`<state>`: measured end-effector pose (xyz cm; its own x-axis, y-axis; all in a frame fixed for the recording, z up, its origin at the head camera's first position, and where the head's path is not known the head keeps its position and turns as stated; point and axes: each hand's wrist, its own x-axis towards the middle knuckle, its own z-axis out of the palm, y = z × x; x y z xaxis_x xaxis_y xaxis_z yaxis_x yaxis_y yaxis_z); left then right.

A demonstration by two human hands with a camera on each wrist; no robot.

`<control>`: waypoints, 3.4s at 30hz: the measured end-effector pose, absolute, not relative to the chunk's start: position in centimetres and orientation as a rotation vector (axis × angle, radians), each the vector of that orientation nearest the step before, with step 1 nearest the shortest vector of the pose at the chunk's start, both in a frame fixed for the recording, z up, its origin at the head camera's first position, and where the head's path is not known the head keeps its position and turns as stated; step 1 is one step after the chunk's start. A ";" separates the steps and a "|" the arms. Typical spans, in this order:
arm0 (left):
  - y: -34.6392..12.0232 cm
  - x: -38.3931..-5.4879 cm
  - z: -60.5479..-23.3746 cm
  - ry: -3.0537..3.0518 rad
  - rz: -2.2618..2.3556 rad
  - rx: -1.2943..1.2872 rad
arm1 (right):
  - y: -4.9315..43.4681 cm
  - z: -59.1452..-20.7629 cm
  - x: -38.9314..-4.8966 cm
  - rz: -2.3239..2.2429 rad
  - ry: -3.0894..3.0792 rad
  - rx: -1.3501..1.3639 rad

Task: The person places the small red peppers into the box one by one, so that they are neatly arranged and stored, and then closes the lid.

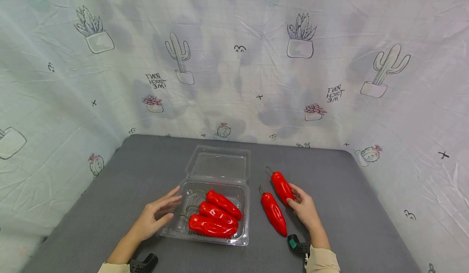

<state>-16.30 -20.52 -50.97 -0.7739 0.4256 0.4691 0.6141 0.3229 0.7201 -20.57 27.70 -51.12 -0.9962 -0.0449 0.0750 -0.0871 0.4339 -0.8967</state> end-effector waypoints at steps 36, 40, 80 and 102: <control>-20.6 -16.3 -51.3 -2.393 -1.428 -0.953 | 24.3 -44.7 -18.7 1.794 -2.483 0.527; -20.5 -16.3 -51.1 -2.402 -1.441 -0.946 | 23.6 -44.4 -18.6 1.812 -2.480 0.595; -20.6 -16.4 -51.3 -2.389 -1.421 -0.960 | 13.4 -44.8 -17.8 1.893 -2.667 1.007; -20.6 -16.2 -51.2 -2.426 -1.419 -0.918 | 12.1 -45.8 -17.5 1.521 -2.843 1.140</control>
